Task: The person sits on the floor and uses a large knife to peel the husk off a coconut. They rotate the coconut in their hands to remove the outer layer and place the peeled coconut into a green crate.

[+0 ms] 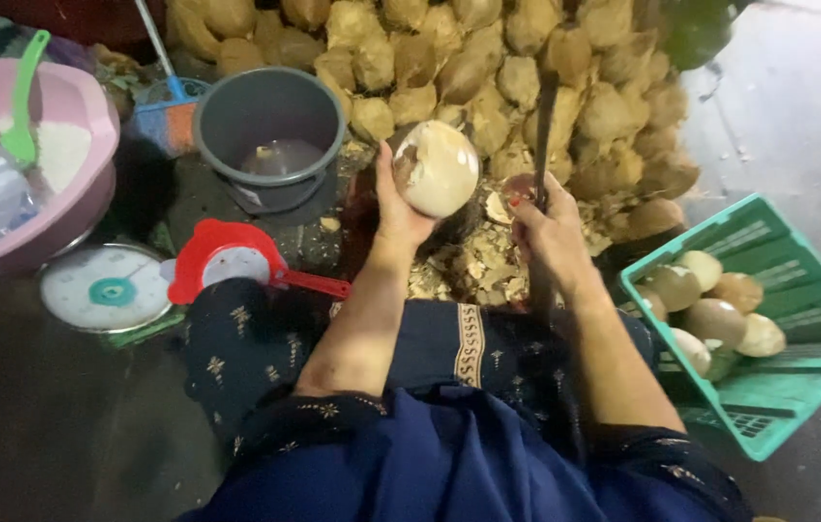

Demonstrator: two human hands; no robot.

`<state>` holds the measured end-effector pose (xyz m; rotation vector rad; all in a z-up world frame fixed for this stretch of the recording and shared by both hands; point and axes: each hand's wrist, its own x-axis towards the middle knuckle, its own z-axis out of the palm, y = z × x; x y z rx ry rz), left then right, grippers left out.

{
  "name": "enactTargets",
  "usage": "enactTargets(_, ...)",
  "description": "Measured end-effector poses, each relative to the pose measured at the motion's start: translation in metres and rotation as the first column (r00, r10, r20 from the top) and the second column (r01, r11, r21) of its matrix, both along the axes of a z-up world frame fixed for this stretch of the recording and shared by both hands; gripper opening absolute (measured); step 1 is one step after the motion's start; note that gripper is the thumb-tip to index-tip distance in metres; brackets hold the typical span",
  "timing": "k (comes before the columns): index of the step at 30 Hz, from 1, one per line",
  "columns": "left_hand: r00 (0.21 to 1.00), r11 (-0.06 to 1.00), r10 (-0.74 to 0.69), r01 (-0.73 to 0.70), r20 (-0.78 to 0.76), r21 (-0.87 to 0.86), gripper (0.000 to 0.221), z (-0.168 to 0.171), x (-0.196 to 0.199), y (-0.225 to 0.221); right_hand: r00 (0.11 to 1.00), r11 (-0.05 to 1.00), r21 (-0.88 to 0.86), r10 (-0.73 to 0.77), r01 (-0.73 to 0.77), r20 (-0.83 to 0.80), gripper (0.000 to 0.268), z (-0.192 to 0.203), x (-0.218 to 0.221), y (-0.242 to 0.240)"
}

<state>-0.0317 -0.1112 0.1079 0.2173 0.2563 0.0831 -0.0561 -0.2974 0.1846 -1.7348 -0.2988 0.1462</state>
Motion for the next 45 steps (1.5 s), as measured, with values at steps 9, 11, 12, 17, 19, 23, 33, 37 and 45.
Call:
enactTargets(9, 0.976, 0.965, -0.077, 0.125, 0.206, -0.233, 0.034, 0.056, 0.004, -0.012, 0.972, 0.747, -0.661, 0.099, 0.069, 0.214, 0.063, 0.108, -0.024, 0.021)
enactTargets(11, 0.975, 0.971, -0.072, 0.116, 0.208, -0.208, 0.035, 0.056, 0.002, -0.011, 0.973, 0.745, -0.667, 0.166, -0.017, 0.16, 0.074, 0.123, -0.021, 0.035)
enactTargets(12, 0.976, 0.975, -0.066, 0.108, 0.209, -0.193, 0.037, 0.055, 0.002, -0.01, 0.967, 0.731, -0.675, 0.233, -0.104, 0.102, 0.086, 0.131, -0.02, 0.042)
enactTargets(17, 0.97, 0.991, -0.019, 0.051, 0.241, -0.126, 0.044, 0.057, 0.008, 0.001, 0.885, 0.727, -0.682, 0.368, -0.083, 0.284, 0.102, 0.103, -0.015, 0.049)
enactTargets(19, 0.971, 0.993, -0.009, 0.037, 0.24, -0.109, 0.047, 0.054, 0.015, 0.005, 0.896, 0.688, -0.726, 0.335, -0.021, 0.291, 0.119, 0.086, -0.005, 0.047)
enactTargets(23, 0.963, 1.0, 0.013, -0.018, 0.268, 0.015, 0.05, 0.048, 0.026, 0.008, 0.907, 0.576, -0.817, 0.358, -0.026, 0.223, 0.113, 0.064, 0.016, 0.032)
enactTargets(33, 0.951, 0.957, -0.076, -0.015, 0.301, 0.289, 0.059, 0.025, 0.037, 0.008, 0.93, 0.582, -0.806, 0.345, -0.109, 0.123, 0.109, 0.066, 0.027, 0.027)
enactTargets(37, 0.946, 0.933, -0.103, -0.015, 0.309, 0.36, 0.05, 0.038, 0.028, 0.007, 0.926, 0.71, -0.682, 0.354, -0.177, 0.129, 0.105, 0.05, 0.042, 0.009)
enactTargets(45, 0.889, 0.874, -0.185, -0.046, 0.42, 0.483, 0.063, 0.056, 0.047, 0.004, 0.941, 0.789, -0.595, 0.3, -0.155, 0.154, 0.098, 0.07, 0.041, 0.007)
